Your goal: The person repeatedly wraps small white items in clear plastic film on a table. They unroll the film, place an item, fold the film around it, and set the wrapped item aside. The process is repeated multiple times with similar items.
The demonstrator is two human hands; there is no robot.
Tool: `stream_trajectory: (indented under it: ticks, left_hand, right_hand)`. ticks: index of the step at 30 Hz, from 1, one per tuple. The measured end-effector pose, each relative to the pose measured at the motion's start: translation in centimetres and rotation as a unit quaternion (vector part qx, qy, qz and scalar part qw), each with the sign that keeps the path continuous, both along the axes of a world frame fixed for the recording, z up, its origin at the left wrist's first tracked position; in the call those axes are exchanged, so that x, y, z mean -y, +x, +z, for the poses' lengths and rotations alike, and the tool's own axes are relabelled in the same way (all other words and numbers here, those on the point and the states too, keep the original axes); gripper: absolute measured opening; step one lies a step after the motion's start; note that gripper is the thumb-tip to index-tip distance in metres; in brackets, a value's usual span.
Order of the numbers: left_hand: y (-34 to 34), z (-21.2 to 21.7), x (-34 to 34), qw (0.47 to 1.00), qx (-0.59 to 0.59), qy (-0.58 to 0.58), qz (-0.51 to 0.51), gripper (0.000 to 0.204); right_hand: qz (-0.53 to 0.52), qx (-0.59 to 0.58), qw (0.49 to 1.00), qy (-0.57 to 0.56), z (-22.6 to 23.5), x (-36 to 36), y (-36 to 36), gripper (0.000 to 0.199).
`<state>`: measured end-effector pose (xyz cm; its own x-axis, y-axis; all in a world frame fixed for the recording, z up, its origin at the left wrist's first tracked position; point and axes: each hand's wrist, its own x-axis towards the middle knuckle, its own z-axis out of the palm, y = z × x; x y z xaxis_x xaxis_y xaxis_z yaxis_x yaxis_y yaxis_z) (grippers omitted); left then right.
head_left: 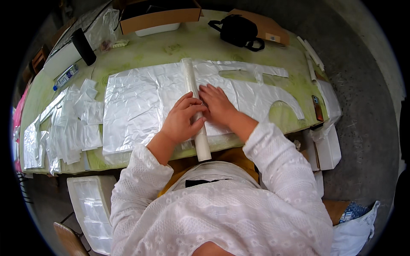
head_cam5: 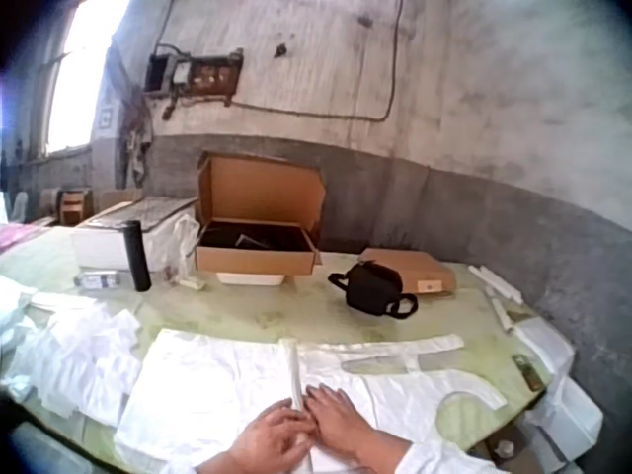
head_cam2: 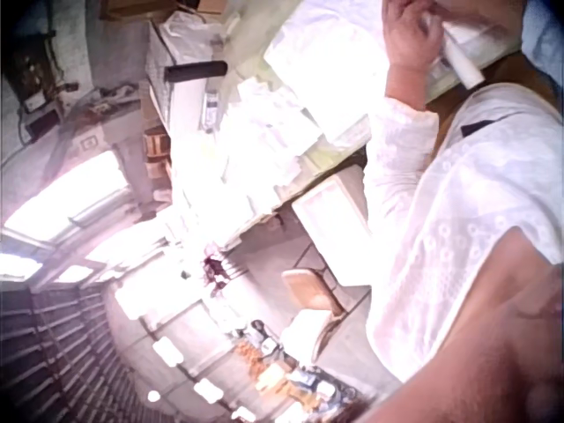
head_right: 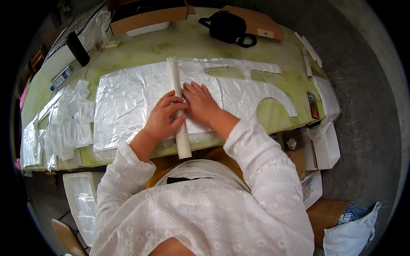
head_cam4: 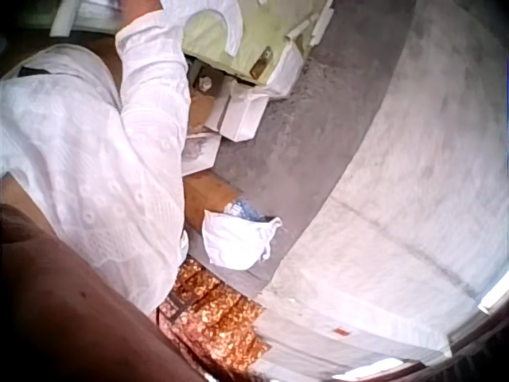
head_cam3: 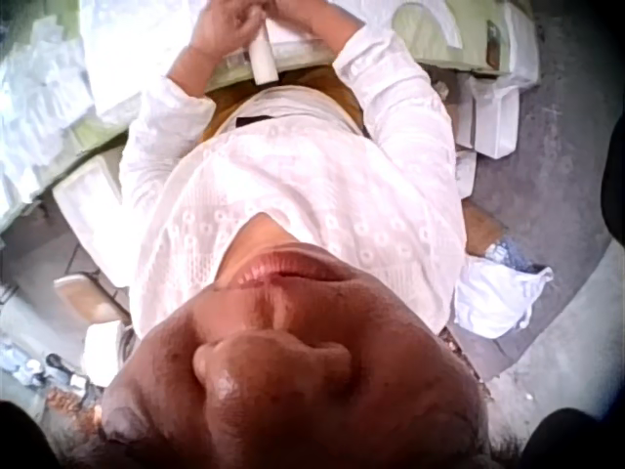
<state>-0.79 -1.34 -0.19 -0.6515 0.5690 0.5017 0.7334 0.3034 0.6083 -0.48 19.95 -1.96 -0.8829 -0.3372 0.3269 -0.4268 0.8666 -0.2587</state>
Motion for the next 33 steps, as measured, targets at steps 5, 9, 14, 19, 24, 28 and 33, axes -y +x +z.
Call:
stream_trajectory:
  ticks: [5, 9, 14, 19, 24, 28, 33]
  left_hand:
    - [0.0, -0.2, 0.4, 1.0, 0.017, 0.005, 0.009, 0.024]
    - [0.1, 0.2, 0.1, 0.999, 0.04, 0.008, 0.011, 0.022]
    - [-0.2, 0.4, -0.4, 0.999, 0.03, 0.036, 0.007, 0.018]
    - [-0.2, 0.3, 0.1, 0.999, 0.029, 0.037, 0.028, 0.017]
    - [-0.5, 0.1, 0.0, 0.998, 0.034, 0.042, 0.009, 0.016]
    - [-0.3, 0.2, 0.3, 0.998, 0.034, 0.049, 0.018, 0.018]
    - [-0.2, -0.1, 0.5, 0.998, 0.044, 0.044, 0.01, 0.021]
  right_hand:
    - [-0.075, 0.083, 0.99, 0.085, 1.6, 0.1, -7.6, 0.063]
    - [-0.286, 0.18, 0.938, 0.078, 2.6, -4.2, -11.1, 0.077]
    - [-0.441, 0.193, 0.874, -0.07, 2.1, -21.2, -10.9, 0.092]
    - [-0.53, 0.218, 0.736, -0.361, 8.5, -21.7, -7.9, 0.083]
    - [-0.505, 0.061, 0.802, -0.313, 6.3, -22.2, -5.5, 0.07]
    - [-0.221, -0.128, 0.967, -0.02, 1.0, -17.8, -3.9, 0.069]
    - [-0.182, 0.092, 0.977, 0.065, 2.1, -4.1, -3.3, 0.06]
